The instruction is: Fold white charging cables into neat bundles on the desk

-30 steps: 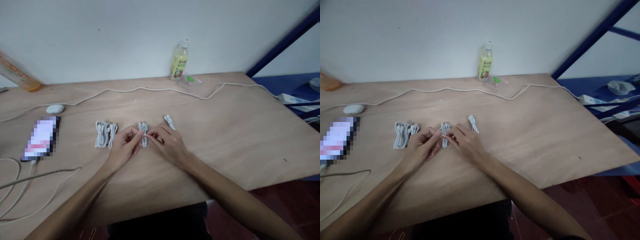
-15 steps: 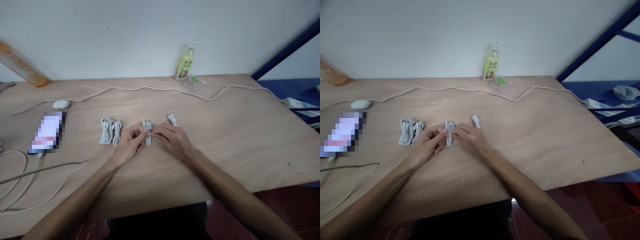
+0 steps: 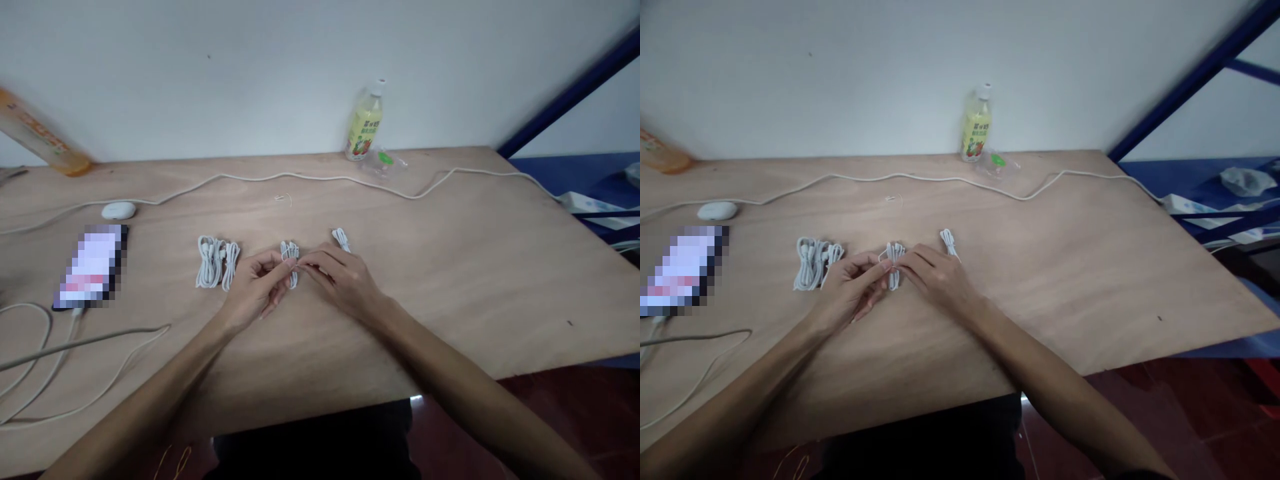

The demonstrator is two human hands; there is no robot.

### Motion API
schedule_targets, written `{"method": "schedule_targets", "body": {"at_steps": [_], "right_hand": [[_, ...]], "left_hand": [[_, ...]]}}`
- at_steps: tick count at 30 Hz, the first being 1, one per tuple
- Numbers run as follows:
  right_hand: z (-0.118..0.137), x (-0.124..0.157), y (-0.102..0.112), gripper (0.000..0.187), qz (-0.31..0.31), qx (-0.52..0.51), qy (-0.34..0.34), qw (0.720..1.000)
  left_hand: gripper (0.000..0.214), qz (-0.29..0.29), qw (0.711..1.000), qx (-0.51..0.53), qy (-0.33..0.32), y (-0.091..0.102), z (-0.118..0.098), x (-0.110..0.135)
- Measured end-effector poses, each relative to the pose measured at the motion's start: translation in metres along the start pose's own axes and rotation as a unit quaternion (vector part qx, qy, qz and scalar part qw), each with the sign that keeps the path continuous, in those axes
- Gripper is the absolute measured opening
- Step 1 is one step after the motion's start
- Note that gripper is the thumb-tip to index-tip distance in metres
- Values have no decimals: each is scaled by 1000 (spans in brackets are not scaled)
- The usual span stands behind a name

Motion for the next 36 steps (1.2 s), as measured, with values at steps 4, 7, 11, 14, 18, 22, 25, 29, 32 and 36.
{"method": "schedule_targets", "body": {"at_steps": [4, 7, 11, 14, 18, 22, 25, 29, 32, 36], "right_hand": [[3, -1, 1, 21, -5, 34, 19, 999], [5, -1, 1, 19, 4, 63, 31, 998], [6, 1, 0, 18, 4, 81, 40, 996], [4, 2, -2, 19, 14, 76, 34, 996], [3, 1, -4, 19, 25, 67, 38, 997], [5, 0, -1, 19, 15, 69, 55, 996], [8, -1, 1, 19, 5, 83, 57, 995], [11, -3, 1, 20, -19, 109, 30, 993], [15, -5, 0, 25, -45, 115, 29, 992], [17, -5, 0, 26, -66, 113, 16, 991]], "left_hand": [[48, 10, 999, 35, 14, -2, -1, 1], [49, 6, 998, 50, 30, -1, 0, 2], [45, 11, 996, 69, 57, -1, 4, 2], [45, 12, 995, 78, 68, 0, 5, 2], [42, 10, 993, 79, 90, 0, 6, 1], [42, 3, 991, 84, 107, -1, 6, 2], [44, 8, 990, 93, 108, -2, 6, 3], [51, 13, 990, 98, 98, -3, 4, 4], [50, 4, 990, 99, 96, -4, 4, 4], [45, -1, 991, 101, 92, -4, 4, 4]]}}
Point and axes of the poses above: each hand's wrist, its own x-axis away from the middle knuckle, its own y-axis out of the back of the hand, z = x × y, the point moved 5 cm from there along -x, towards the middle knuckle, and after that the axes turned 9 degrees about z, right-handed, at the moved point
